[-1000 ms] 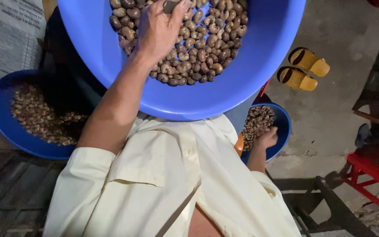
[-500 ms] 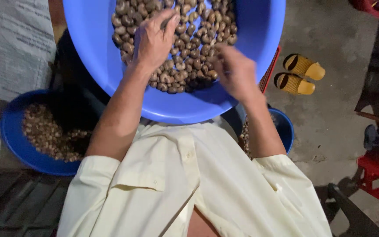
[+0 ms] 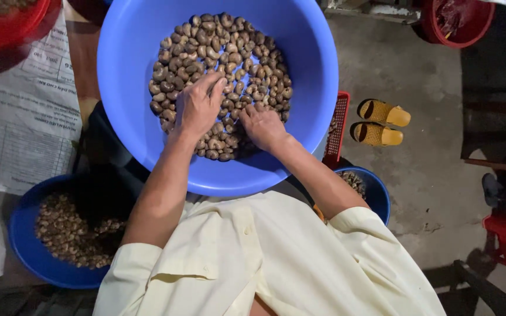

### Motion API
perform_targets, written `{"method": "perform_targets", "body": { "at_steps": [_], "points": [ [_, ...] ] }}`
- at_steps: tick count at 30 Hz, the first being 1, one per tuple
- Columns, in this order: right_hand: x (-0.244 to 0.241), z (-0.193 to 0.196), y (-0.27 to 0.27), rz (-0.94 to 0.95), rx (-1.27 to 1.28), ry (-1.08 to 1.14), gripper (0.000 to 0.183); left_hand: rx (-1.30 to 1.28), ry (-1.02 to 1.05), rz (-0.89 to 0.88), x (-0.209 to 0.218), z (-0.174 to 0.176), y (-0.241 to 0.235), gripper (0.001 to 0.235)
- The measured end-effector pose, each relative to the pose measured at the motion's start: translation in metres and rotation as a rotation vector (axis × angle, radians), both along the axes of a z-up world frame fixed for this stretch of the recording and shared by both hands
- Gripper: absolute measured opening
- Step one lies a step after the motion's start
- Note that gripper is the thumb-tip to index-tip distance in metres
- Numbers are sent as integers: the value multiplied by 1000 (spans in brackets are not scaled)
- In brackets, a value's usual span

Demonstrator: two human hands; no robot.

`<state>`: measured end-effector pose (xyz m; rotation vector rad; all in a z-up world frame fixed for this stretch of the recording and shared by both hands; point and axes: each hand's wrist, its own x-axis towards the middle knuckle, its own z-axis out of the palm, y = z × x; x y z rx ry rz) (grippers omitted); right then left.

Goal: The person sits and uses a small knife to peel the outer shell off cashew nuts held in a large blue basin. They pick up individual nuts, carefully remove the shell, and drop the processed pieces into a smaller blue bowl on the floor.

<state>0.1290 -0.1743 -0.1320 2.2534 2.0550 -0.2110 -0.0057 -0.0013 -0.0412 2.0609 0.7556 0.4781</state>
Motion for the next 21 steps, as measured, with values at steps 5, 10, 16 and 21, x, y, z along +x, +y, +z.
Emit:
{"method": "perform_targets", "body": {
  "at_steps": [5,10,16,21],
  "points": [
    [3,-22,-1,-82,-239,86,23,26,-48,1,-3,-4,0,31],
    [12,-35,-12,-64,-182,133,24,39,-44,13,-3,-2,-3,30],
    [19,48,18,-245,-155,492,20,-39,-72,26,-4,21,-7,31],
    [20,80,54,-520,206,1062,25,-88,-149,71,-2,29,-8,31]
  ]
}}
